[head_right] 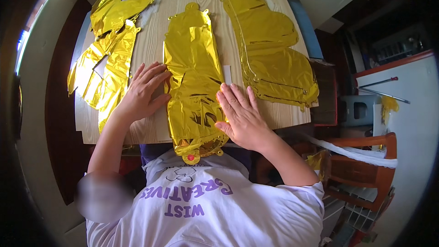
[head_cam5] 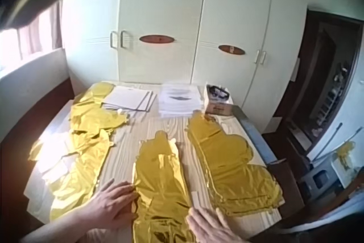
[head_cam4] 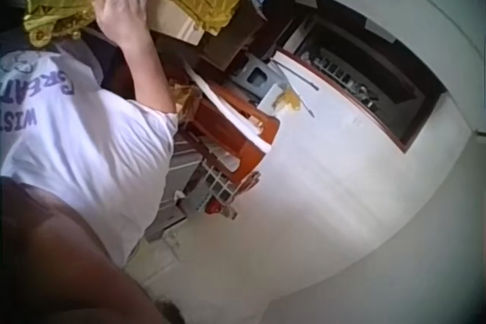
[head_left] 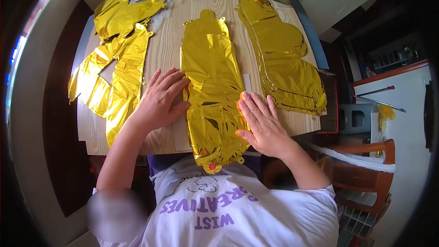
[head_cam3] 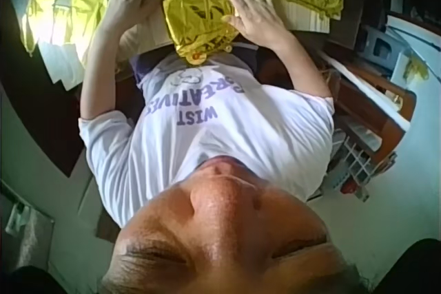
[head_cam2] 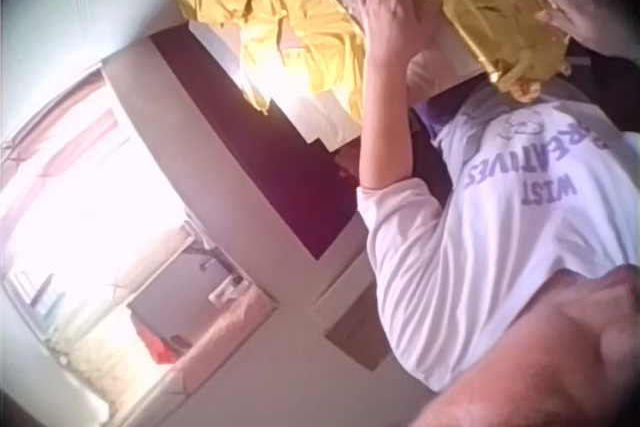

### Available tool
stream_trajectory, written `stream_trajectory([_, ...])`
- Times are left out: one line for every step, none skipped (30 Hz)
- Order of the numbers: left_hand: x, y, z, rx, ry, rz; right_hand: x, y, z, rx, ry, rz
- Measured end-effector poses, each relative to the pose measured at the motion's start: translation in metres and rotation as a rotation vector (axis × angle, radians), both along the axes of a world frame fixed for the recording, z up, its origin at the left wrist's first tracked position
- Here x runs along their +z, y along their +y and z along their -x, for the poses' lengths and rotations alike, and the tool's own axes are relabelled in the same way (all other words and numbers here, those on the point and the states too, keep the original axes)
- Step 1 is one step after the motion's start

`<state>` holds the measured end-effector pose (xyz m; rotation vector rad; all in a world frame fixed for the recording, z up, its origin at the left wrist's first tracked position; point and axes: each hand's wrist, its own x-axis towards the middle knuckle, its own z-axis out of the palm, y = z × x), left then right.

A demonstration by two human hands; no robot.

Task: Folding gold foil balloons and placing them on cardboard boards.

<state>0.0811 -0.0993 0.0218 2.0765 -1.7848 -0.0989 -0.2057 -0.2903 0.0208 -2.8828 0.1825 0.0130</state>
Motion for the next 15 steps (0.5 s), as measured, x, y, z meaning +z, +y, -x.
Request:
stream_trajectory([0.001,0.0,0.0,0.001,0.004,-0.004,0.001,-0.002,0.001,0.002,-0.001,-0.008])
stream_trajectory([0.001,-0.001,-0.001,-0.001,-0.001,-0.008,0.003,-0.003,0.002,0.001,-0.001,-0.015])
stream_trajectory([0.001,-0.001,-0.002,-0.003,-0.005,-0.013,0.004,-0.005,0.003,0.008,-0.012,-0.055])
stream_trajectory([0.001,0.0,-0.002,-0.004,-0.009,-0.016,0.004,-0.008,0.003,0.014,-0.024,-0.094])
stream_trajectory([0.001,0.0,-0.002,-0.002,-0.015,-0.009,0.005,-0.011,0.002,0.024,-0.039,-0.132])
stream_trajectory([0.001,0.0,-0.002,-0.003,-0.013,-0.01,0.007,-0.016,0.001,0.011,-0.063,-0.198])
stream_trajectory([0.001,0.0,-0.002,-0.003,-0.011,-0.01,0.008,-0.021,0.0,-0.002,-0.088,-0.263])
stream_trajectory([0.002,-0.001,-0.002,-0.003,-0.009,-0.009,0.01,-0.024,-0.002,-0.014,-0.113,-0.327])
stream_trajectory([0.002,0.0,-0.002,-0.005,-0.01,-0.008,0.011,-0.023,-0.005,-0.028,-0.166,-0.294])
stream_trajectory([0.001,0.0,-0.002,-0.007,-0.01,-0.006,0.01,-0.021,-0.006,-0.022,-0.158,-0.234])
stream_trajectory([0.002,0.0,-0.003,-0.008,-0.013,-0.004,0.01,-0.02,-0.008,-0.015,-0.151,-0.172])
stream_trajectory([0.002,0.0,-0.003,-0.006,-0.013,-0.003,0.009,-0.018,-0.01,-0.008,-0.145,-0.111])
stream_trajectory([0.003,0.0,-0.002,-0.005,-0.014,-0.001,0.006,-0.016,-0.01,-0.001,-0.128,-0.06])
stream_trajectory([0.004,0.0,-0.003,-0.001,-0.016,-0.001,0.001,-0.013,-0.01,0.008,-0.111,-0.01])
stream_trajectory([0.005,0.0,-0.004,0.0,-0.032,-0.005,-0.001,-0.011,-0.009,0.017,-0.095,0.04])
